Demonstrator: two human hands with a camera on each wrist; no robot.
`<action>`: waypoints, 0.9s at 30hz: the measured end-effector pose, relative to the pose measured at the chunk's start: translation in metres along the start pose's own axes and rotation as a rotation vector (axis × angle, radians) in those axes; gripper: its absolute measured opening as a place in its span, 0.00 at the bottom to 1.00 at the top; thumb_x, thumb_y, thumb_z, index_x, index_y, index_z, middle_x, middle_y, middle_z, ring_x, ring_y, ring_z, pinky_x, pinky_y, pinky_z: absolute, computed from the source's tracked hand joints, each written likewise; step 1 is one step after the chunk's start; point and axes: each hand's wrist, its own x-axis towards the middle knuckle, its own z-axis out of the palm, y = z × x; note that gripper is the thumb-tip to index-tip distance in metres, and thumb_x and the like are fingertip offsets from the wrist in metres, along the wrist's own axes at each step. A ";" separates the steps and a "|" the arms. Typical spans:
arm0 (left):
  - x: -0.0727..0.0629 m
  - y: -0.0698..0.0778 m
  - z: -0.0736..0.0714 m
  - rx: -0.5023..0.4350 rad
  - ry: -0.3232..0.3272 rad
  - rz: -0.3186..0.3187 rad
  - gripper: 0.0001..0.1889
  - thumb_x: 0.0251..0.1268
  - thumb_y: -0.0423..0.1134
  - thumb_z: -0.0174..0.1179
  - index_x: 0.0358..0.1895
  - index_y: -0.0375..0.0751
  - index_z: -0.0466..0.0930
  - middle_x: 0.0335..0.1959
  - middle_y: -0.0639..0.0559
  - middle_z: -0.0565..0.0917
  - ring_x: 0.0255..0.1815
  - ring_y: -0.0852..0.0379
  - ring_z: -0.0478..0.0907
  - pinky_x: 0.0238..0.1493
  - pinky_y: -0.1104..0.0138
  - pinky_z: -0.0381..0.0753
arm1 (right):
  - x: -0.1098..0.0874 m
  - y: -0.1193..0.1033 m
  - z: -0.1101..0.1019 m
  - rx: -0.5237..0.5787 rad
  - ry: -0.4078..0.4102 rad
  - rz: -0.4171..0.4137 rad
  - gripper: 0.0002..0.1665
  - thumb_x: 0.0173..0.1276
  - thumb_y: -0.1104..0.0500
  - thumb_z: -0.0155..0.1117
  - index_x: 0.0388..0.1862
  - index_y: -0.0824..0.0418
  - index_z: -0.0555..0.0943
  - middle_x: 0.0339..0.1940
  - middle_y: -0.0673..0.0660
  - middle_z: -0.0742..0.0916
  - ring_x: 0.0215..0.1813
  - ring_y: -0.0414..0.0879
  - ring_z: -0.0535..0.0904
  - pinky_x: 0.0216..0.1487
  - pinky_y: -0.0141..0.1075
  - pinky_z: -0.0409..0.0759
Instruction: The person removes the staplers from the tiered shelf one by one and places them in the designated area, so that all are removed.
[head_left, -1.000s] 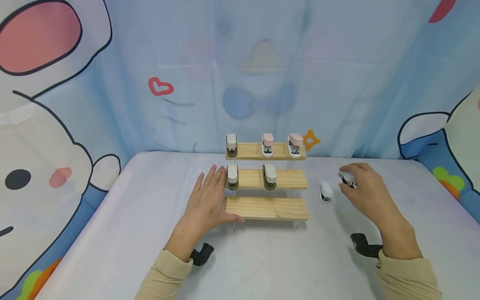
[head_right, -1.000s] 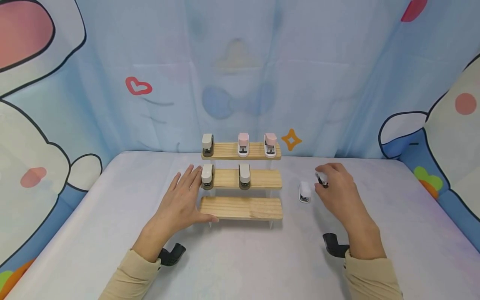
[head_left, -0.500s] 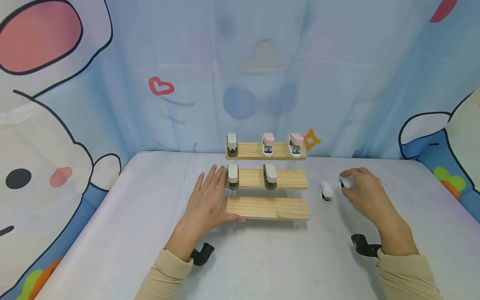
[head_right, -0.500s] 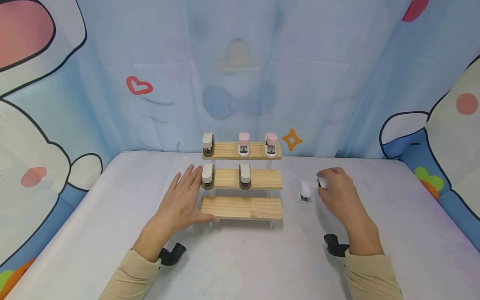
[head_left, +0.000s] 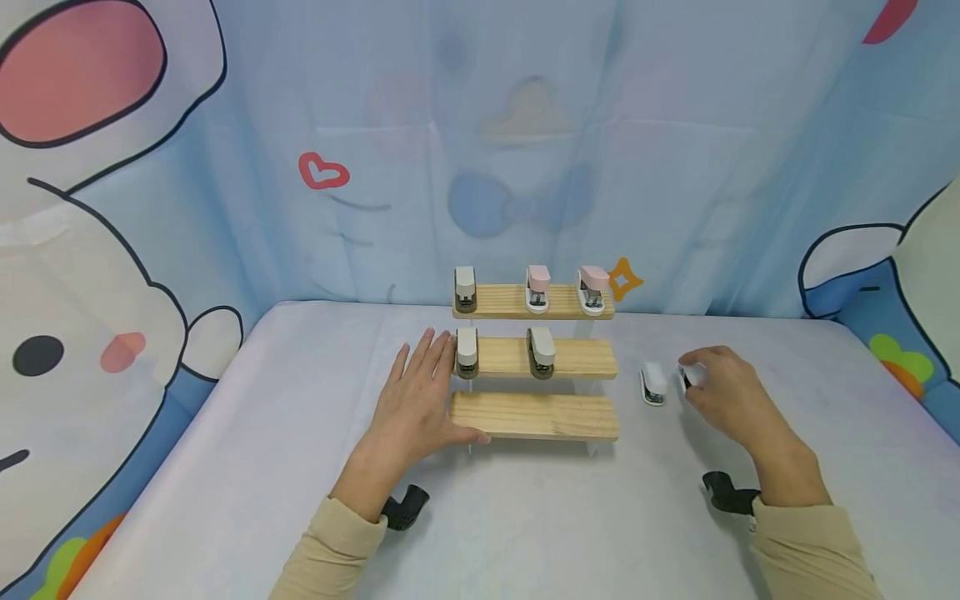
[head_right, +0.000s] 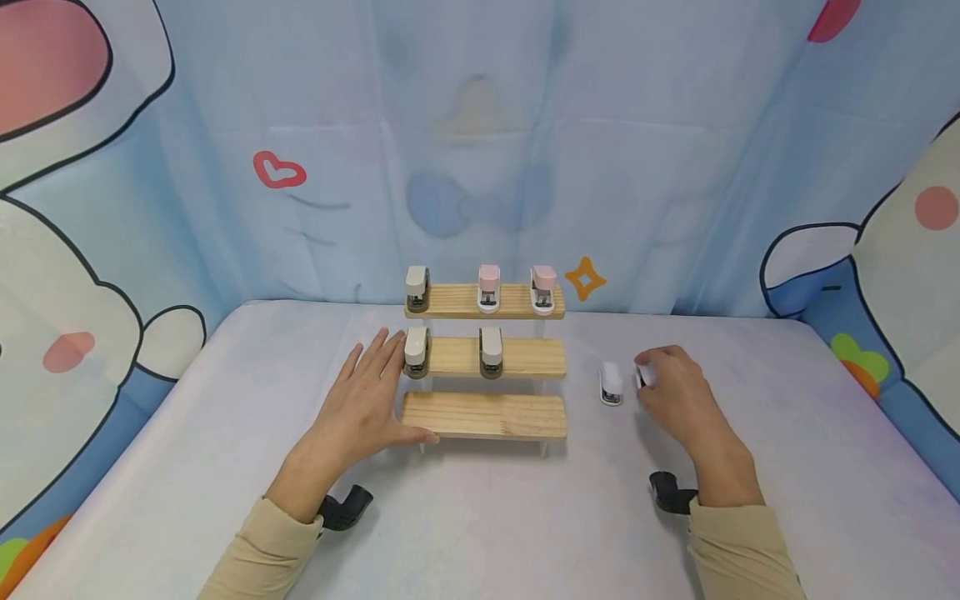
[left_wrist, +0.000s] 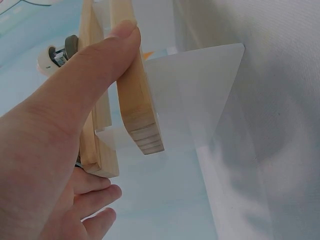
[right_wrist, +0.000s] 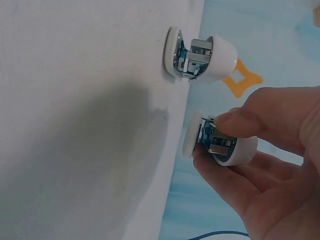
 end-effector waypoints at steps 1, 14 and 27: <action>0.000 0.000 0.000 0.000 0.001 0.000 0.71 0.36 0.76 0.70 0.79 0.36 0.48 0.81 0.45 0.52 0.83 0.48 0.42 0.82 0.49 0.43 | 0.000 0.001 0.000 -0.002 -0.006 0.001 0.25 0.59 0.73 0.58 0.58 0.78 0.74 0.64 0.83 0.67 0.50 0.69 0.69 0.44 0.56 0.80; 0.000 0.000 0.000 0.008 0.003 -0.001 0.71 0.36 0.76 0.70 0.79 0.36 0.48 0.81 0.45 0.53 0.83 0.48 0.43 0.82 0.49 0.44 | 0.003 0.010 0.006 -0.013 -0.050 0.041 0.25 0.61 0.73 0.58 0.59 0.78 0.74 0.64 0.83 0.66 0.61 0.77 0.66 0.58 0.68 0.73; -0.001 0.000 0.000 0.004 -0.001 0.004 0.70 0.36 0.76 0.69 0.79 0.36 0.48 0.81 0.44 0.53 0.83 0.47 0.42 0.82 0.49 0.44 | 0.003 0.013 0.000 -0.012 -0.113 0.051 0.29 0.64 0.68 0.60 0.64 0.75 0.70 0.68 0.83 0.63 0.65 0.78 0.62 0.62 0.72 0.66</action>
